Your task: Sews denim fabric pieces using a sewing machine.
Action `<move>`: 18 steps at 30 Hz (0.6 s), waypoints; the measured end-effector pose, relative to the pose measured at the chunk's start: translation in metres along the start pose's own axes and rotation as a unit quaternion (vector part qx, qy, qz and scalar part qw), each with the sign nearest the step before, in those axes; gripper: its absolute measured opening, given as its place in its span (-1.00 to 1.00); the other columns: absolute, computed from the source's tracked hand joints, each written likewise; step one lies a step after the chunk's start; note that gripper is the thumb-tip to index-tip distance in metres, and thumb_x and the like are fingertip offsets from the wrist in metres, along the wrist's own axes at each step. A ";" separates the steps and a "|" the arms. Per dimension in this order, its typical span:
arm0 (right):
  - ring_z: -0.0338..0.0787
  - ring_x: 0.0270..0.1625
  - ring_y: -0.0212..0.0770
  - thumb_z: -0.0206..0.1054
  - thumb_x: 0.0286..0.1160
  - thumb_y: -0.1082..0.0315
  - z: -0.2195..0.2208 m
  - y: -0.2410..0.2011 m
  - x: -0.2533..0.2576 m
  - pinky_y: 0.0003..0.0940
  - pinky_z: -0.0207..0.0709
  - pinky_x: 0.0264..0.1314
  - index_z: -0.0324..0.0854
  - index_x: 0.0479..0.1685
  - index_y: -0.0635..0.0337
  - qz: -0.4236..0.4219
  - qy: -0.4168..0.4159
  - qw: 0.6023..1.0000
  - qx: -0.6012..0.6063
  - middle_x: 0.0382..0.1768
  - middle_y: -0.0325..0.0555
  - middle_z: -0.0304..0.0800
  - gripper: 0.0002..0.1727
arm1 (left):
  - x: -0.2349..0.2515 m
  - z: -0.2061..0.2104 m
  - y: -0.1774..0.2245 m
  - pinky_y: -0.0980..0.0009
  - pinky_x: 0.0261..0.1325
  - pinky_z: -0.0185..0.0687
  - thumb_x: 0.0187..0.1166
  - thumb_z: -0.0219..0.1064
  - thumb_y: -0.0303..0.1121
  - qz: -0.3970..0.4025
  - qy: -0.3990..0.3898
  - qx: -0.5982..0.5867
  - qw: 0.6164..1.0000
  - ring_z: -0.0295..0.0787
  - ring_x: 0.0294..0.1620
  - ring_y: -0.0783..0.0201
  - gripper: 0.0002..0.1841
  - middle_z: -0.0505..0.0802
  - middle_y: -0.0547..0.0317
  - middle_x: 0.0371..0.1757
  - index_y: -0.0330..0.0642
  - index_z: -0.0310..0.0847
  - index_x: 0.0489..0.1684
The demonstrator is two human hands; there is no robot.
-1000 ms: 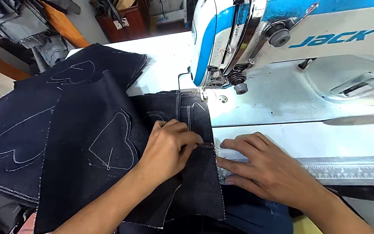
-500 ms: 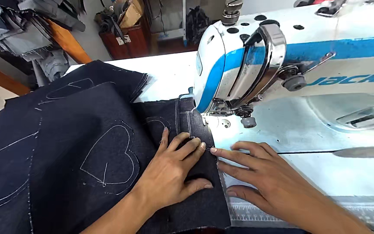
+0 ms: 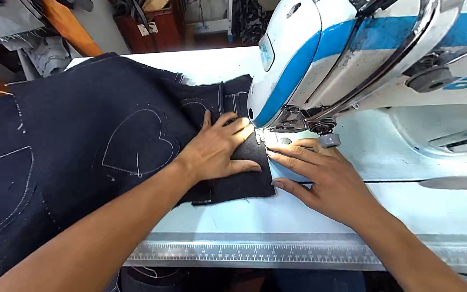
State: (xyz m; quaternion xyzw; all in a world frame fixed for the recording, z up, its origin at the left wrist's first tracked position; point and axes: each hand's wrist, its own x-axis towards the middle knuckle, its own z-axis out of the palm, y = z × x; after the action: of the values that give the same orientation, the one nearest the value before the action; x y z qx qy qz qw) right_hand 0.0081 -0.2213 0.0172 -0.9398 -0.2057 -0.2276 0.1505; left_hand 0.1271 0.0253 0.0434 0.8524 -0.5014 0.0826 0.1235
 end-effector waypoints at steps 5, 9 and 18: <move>0.65 0.36 -0.16 0.17 0.57 -0.29 -0.002 0.003 0.003 -0.13 0.47 0.23 0.83 0.26 -0.22 -0.010 0.004 1.000 0.016 0.36 -0.45 0.79 -0.45 | 0.033 -0.031 -0.025 -0.42 0.46 0.38 0.44 0.36 0.33 -0.008 -0.070 -0.019 0.997 0.30 0.74 -0.20 -0.34 0.46 -0.05 0.73 -0.02 0.80 0.26; 0.73 0.29 -0.20 0.20 0.62 -0.19 -0.002 0.008 0.002 -0.18 0.57 0.30 0.90 0.04 -0.10 -0.030 0.039 0.998 0.043 0.23 -0.33 0.87 -0.52 | 0.072 -0.067 -0.091 -0.46 0.37 0.45 0.77 0.17 0.03 -0.197 -0.096 0.053 0.974 0.58 0.52 -0.34 -0.45 0.60 -0.23 0.59 -0.19 0.60 0.52; 0.92 0.04 -0.12 -0.14 0.65 -0.47 -0.052 -0.061 -0.086 -0.06 0.83 0.08 0.71 0.35 0.19 0.093 -0.369 0.727 0.572 0.14 -0.04 0.90 -0.08 | -0.021 -0.022 -0.068 -0.26 0.63 0.29 0.79 0.13 -0.27 -0.143 0.064 0.224 0.962 0.71 0.31 -0.20 -0.68 0.80 -0.22 0.12 -0.35 0.72 -0.03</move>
State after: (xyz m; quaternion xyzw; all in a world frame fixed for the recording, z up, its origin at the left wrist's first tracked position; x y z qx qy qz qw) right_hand -0.1086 -0.2149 0.0309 -0.6999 -0.2475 0.3130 0.5924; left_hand 0.1762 0.0812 0.0502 0.9142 -0.3337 0.2283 -0.0281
